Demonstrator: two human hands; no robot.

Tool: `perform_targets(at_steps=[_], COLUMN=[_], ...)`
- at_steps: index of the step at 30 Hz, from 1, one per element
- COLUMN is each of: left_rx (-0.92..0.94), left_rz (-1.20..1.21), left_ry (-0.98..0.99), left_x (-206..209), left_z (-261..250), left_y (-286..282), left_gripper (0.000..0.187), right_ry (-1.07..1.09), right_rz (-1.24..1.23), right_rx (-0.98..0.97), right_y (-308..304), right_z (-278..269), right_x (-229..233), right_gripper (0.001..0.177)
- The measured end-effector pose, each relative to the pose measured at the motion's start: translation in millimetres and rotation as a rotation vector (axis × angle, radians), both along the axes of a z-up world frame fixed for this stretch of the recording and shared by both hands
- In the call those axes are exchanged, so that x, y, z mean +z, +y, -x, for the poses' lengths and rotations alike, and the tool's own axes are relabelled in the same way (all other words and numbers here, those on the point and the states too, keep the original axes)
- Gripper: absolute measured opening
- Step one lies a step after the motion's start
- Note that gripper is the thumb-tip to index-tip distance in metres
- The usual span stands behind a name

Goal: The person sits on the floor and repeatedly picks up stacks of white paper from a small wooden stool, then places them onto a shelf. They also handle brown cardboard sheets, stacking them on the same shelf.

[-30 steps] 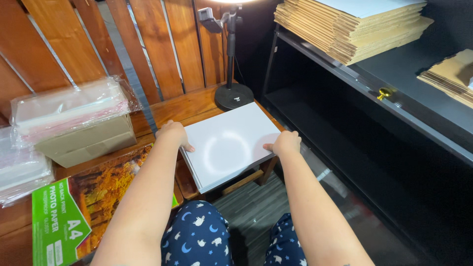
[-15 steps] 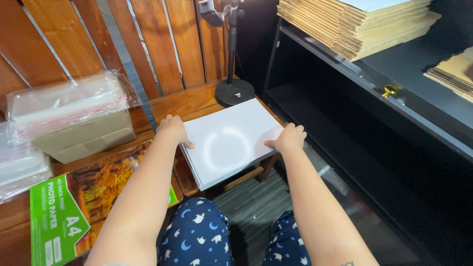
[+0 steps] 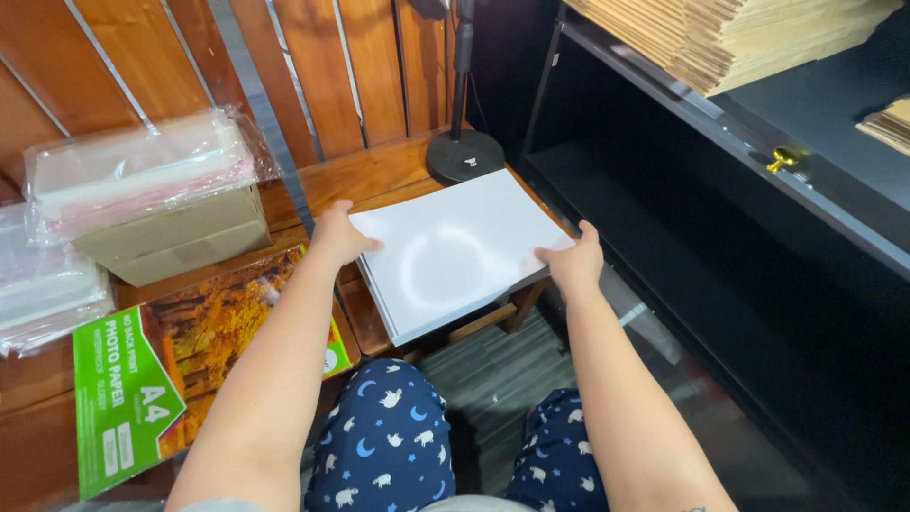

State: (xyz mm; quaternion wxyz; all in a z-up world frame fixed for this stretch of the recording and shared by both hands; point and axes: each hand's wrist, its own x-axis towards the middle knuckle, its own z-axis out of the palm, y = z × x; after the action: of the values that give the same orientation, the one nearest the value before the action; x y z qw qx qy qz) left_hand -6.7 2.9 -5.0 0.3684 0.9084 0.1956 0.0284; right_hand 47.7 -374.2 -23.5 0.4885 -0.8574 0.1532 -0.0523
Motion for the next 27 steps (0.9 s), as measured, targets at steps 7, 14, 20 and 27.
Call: perform_targets(at_steps=[7, 14, 20, 27], left_rx=[0.291, 0.343, -0.164, -0.526], left_rz=[0.507, 0.465, 0.044, -0.260], left_ry=[-0.277, -0.337, -0.386, -0.096], left_x=[-93.5, -83.7, -12.8, 14.2], left_z=[-45.1, -10.3, 42.9, 37.8], left_y=[28.3, -13.2, -132.2, -172.7], left_gripper=[0.069, 0.064, 0.069, 0.063], right_ry=[-0.104, 0.103, 0.043, -0.091], right_rz=[-1.020, -1.144, -1.086, -1.053], right_rx=[-0.061, -0.002, 0.126, 0.132], right_y=[-9.0, 17.3, 39.6, 56.0], right_z=[7.1, 46.0, 76.0, 86.5], right_x=[-21.6, -34.3, 4.1, 35.4], right_gripper=[0.055, 0.059, 0.054, 0.053])
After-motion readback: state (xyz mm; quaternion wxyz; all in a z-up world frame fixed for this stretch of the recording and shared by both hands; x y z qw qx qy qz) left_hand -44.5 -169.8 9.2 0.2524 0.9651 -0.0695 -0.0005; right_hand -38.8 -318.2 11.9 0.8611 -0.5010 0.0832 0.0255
